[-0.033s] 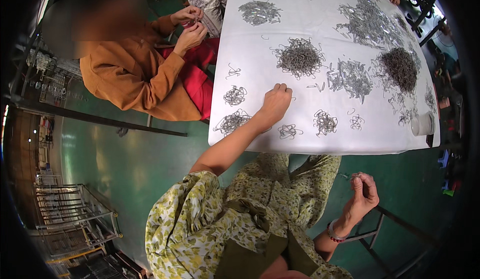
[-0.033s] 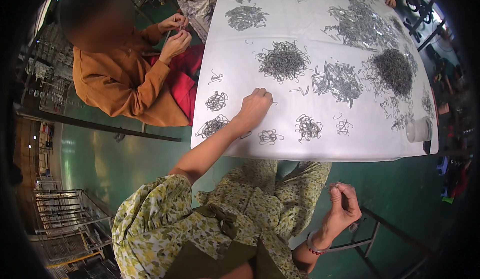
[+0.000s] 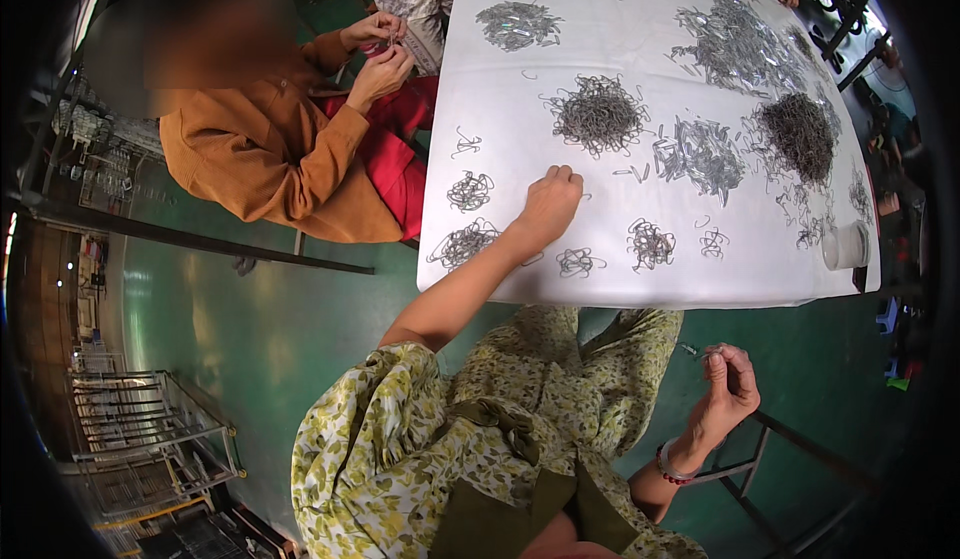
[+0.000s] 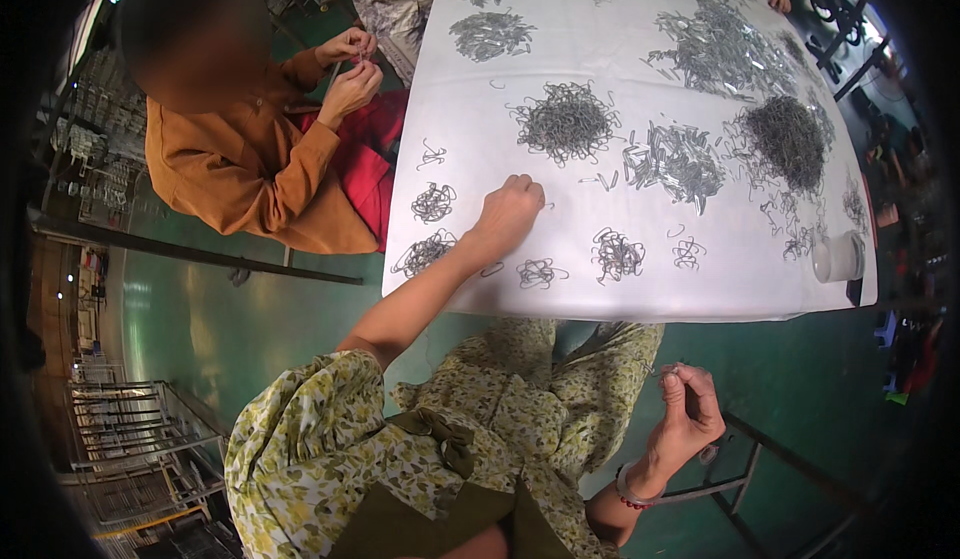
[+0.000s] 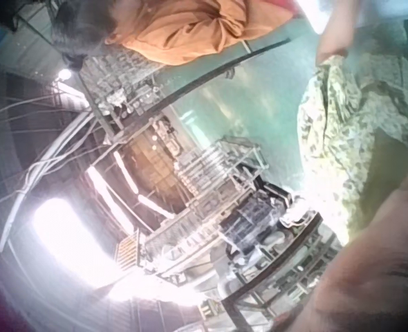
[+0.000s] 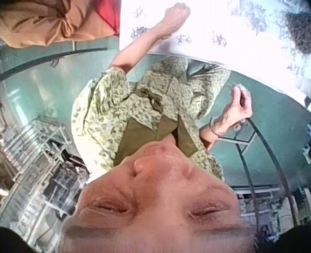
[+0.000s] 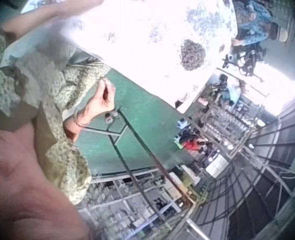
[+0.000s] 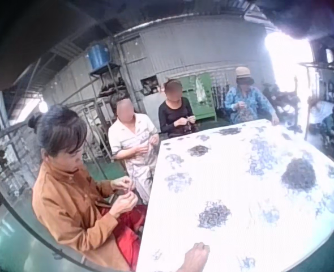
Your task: The person picks up small metal wire pieces from a white table and places them into piles. The person occasionally lifts a wire to inspect it before returning it to the table. Other people are visible in the background performing similar tasks.
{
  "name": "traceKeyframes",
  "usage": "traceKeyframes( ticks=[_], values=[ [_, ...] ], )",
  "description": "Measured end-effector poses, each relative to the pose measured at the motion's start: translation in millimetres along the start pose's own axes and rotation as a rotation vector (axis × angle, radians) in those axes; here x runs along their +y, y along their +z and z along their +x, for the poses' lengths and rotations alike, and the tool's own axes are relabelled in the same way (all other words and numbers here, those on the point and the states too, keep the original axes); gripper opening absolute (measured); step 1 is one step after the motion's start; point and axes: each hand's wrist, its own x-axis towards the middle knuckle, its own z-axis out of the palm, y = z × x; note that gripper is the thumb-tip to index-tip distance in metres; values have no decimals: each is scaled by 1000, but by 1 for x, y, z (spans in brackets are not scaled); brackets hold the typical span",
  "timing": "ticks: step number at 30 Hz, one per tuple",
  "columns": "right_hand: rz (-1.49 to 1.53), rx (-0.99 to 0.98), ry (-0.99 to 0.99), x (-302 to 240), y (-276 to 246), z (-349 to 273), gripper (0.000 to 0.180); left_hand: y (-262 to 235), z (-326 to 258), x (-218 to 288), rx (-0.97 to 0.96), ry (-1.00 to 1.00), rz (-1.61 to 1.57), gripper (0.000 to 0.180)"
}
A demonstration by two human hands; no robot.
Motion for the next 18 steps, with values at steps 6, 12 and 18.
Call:
traceKeyframes(
  ticks=[6, 12, 18],
  values=[
    [16, 25, -9, -1, -5, -1, 11, -59, 2, -68, 214, -229, -3, 9],
    [53, 36, 66, -2, -3, -7, 13, -75, -11, -129, 261, -212, 179, 16],
    [90, 84, 94, 3, 1, -14, 15, -34, 36, -48, 179, 20, -182, 14]
  ],
)
